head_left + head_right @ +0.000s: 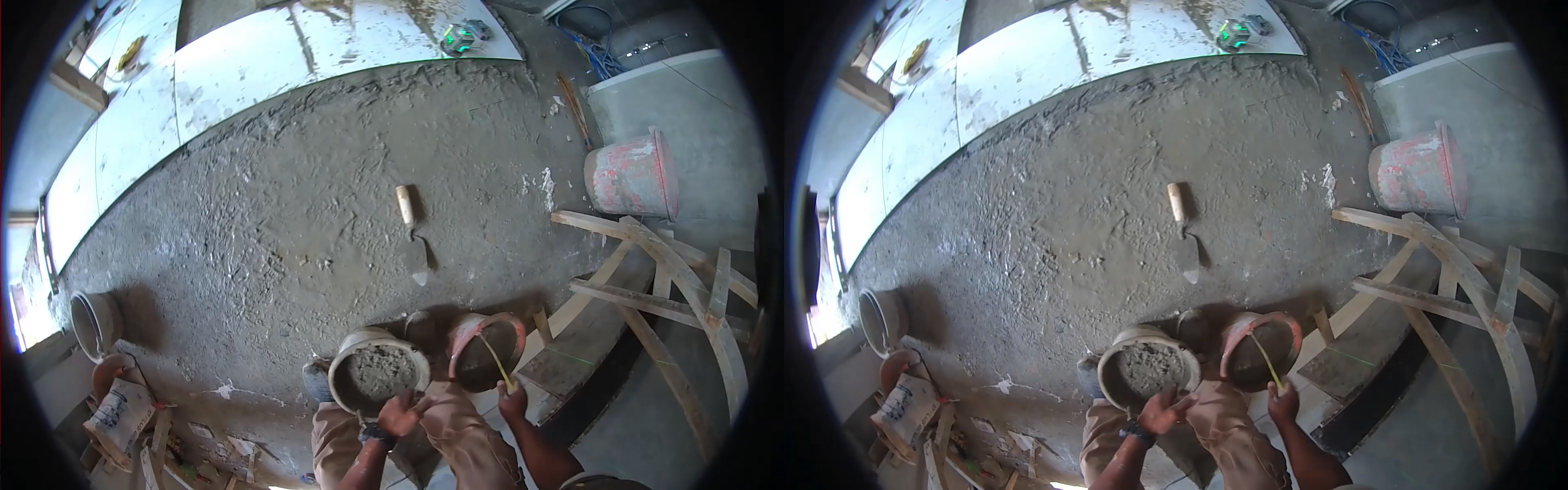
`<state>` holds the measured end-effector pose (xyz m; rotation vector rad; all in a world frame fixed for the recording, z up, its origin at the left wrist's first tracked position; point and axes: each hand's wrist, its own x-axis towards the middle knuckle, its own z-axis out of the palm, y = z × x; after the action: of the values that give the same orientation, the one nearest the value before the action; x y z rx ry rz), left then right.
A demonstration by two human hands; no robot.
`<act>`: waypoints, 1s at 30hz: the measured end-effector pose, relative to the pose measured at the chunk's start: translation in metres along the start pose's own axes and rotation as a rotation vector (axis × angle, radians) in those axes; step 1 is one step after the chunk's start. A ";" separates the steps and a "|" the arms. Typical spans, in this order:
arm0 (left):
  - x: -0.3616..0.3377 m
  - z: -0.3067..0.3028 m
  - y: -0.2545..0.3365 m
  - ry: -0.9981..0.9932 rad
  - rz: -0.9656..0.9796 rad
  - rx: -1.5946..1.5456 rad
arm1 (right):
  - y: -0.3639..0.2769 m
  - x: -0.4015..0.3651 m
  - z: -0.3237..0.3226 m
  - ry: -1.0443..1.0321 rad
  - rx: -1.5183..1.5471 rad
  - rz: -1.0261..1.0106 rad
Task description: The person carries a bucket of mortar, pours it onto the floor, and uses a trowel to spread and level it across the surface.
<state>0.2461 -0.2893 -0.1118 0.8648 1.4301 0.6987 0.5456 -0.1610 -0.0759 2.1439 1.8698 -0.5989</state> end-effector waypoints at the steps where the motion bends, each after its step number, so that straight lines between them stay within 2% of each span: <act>1: -0.011 -0.011 0.017 -0.024 -0.217 -0.260 | 0.000 0.002 0.000 -0.080 0.017 -0.042; 2: -0.014 -0.021 0.029 -0.035 -0.432 -0.513 | -0.001 -0.001 -0.002 -0.082 0.034 -0.037; 4: -0.034 -0.007 0.027 0.032 -0.380 -0.282 | -0.008 -0.010 -0.014 -0.165 -0.007 -0.185; 6: -0.049 0.011 0.024 0.143 -0.367 0.165 | -0.018 -0.008 -0.032 -0.230 0.116 -0.144; 7: -0.054 0.018 0.028 0.092 -0.510 0.220 | -0.011 0.000 -0.036 -0.300 0.063 -0.120; 8: -0.052 0.014 0.040 0.100 -0.513 0.240 | -0.012 0.008 -0.044 -0.303 0.084 -0.124; 10: -0.051 0.001 0.059 0.035 -0.582 0.173 | -0.016 0.019 -0.056 -0.468 0.211 0.021; 12: -0.048 -0.001 0.044 0.022 -0.640 0.189 | -0.018 0.032 -0.064 -0.442 0.237 -0.046; 14: -0.043 -0.014 0.043 0.073 -0.630 0.222 | -0.014 0.046 -0.070 -0.608 0.116 -0.051; 16: -0.041 -0.031 0.055 0.041 -0.665 0.258 | -0.003 0.053 -0.068 -0.551 0.147 -0.132; 18: -0.046 -0.041 0.055 0.039 -0.517 0.235 | -0.001 0.066 -0.073 -0.612 0.146 -0.213; 19: -0.052 -0.033 0.018 0.077 -0.378 0.293 | -0.014 0.075 -0.096 -0.668 0.148 -0.213; 20: -0.049 -0.047 0.021 0.089 -0.375 0.307 | -0.017 0.085 -0.098 -0.664 0.161 -0.226; 22: -0.046 -0.072 0.052 0.017 -0.192 0.506 | -0.008 0.099 -0.102 -0.792 0.238 -0.086; 23: -0.046 -0.086 0.080 0.093 -0.343 0.343 | -0.007 0.101 -0.100 -0.810 0.241 -0.092; 24: -0.046 -0.101 0.110 0.101 -0.347 0.355 | -0.004 0.097 -0.093 -0.815 0.253 -0.101; 26: -0.044 -0.126 0.152 0.138 -0.822 0.242 | 0.001 0.098 -0.078 -0.777 0.169 -0.190; 27: -0.048 -0.138 0.167 0.154 -0.812 0.243 | 0.001 0.098 -0.075 -0.788 0.252 -0.095; 28: -0.054 -0.151 0.180 0.121 -0.775 0.044 | -0.002 0.102 -0.075 -0.778 0.257 -0.112; 29: -0.057 -0.166 0.188 0.081 -0.732 -0.151 | -0.007 0.107 -0.075 -0.801 0.241 -0.031; 30: -0.062 -0.176 0.180 0.092 -0.723 -0.143 | -0.013 0.108 -0.075 -0.826 0.226 0.051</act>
<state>0.0850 -0.2302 0.0827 0.1655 1.6116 0.2804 0.5546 -0.0305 -0.0569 1.6378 1.3183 -1.4602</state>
